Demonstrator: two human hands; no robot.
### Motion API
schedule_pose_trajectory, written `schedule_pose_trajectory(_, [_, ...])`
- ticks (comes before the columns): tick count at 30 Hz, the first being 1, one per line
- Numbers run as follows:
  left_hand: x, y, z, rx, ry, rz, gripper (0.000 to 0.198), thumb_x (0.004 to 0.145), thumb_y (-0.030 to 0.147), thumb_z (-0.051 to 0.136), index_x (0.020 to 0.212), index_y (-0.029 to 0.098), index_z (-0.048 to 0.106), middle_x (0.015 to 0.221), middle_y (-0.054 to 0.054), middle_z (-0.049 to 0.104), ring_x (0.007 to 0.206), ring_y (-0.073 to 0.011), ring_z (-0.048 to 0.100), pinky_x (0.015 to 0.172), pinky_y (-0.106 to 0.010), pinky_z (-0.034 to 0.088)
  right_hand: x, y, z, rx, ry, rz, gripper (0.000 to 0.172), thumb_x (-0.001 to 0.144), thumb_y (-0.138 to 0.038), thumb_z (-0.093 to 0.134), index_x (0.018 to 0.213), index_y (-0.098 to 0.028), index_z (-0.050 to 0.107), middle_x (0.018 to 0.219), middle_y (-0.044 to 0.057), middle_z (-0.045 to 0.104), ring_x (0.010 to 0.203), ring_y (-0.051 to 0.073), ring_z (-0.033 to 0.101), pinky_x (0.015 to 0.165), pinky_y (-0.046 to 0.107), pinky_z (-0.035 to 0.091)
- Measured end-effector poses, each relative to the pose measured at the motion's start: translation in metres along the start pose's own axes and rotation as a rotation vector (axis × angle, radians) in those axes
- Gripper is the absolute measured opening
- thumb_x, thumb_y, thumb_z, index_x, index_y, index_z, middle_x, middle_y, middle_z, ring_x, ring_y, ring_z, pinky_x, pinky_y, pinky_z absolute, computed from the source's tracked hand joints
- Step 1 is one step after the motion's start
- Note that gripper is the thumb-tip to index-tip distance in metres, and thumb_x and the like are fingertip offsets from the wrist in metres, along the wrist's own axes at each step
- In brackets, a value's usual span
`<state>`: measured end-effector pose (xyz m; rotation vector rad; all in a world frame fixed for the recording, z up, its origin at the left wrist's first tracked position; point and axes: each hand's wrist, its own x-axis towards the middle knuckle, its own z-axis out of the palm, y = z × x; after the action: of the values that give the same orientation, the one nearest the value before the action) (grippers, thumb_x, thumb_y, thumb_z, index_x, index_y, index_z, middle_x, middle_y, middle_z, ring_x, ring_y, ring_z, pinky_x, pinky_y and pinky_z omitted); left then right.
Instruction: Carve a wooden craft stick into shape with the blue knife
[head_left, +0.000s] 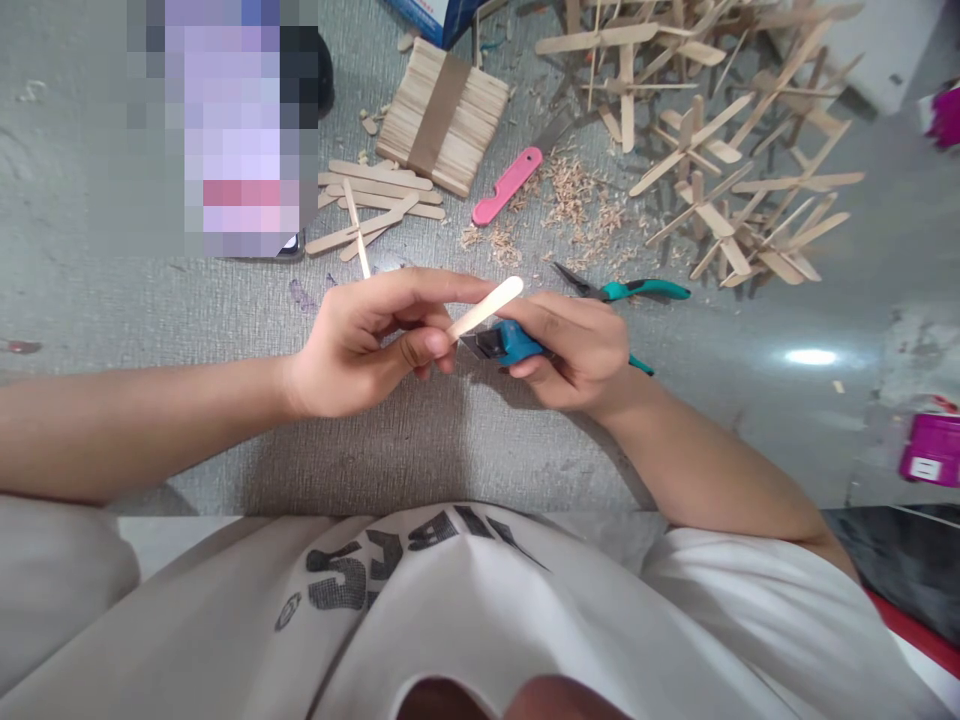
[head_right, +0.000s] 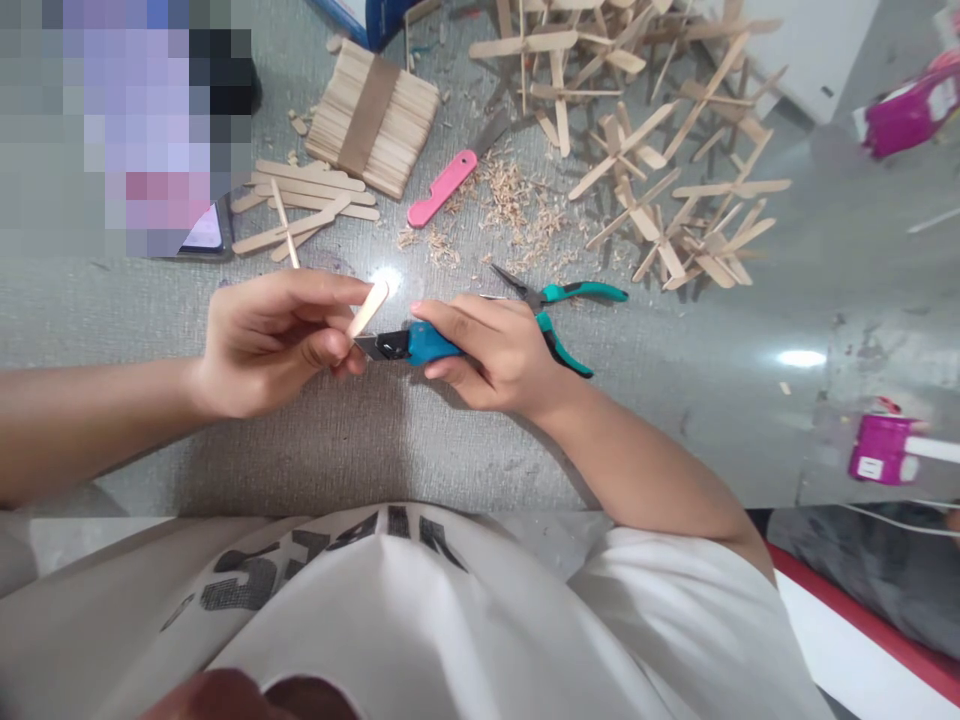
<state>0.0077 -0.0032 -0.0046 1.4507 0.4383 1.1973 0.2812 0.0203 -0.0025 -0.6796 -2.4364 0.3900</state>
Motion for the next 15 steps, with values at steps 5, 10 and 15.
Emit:
schedule_pose_trajectory(5, [-0.0075,-0.0046,-0.0052,0.249,-0.036,0.039,0.051,0.102,0.019,0.068,0.151,0.031,0.073,0.078,-0.001,0.078,0.059,-0.0134,0.072,0.061,-0.022,0.063,-0.0017,0.0031,0.0039,0.068,-0.001,-0.037,0.051,0.116,-0.055,0.047,0.151,-0.023,0.064,0.084,0.002,0.064,0.063,0.017,0.055,0.060,0.032,0.049])
schedule_pose_trajectory(10, [-0.0081,-0.0066,-0.0069,0.351,-0.085,0.168,0.070,0.094,0.008,0.068,0.160,0.032,0.066,0.078,0.001,0.081,0.062,-0.0124,0.075,0.066,-0.018,0.063,-0.0042,0.0012,0.0044,0.097,-0.008,-0.028,0.050,0.116,-0.054,0.047,0.155,-0.026,0.061,0.084,0.001,0.062,0.064,0.016,0.052,0.060,0.031,0.046])
schedule_pose_trajectory(15, [-0.0034,-0.0013,-0.0003,0.394,-0.028,0.280,0.076,0.090,0.000,0.066,0.161,0.027,0.065,0.071,0.004,0.073,0.059,-0.0080,0.070,0.062,-0.012,0.058,-0.0068,-0.0035,0.0054,0.113,-0.020,0.011,0.053,0.115,-0.055,0.047,0.159,-0.027,0.060,0.086,0.001,0.064,0.064,0.016,0.051,0.059,0.031,0.043])
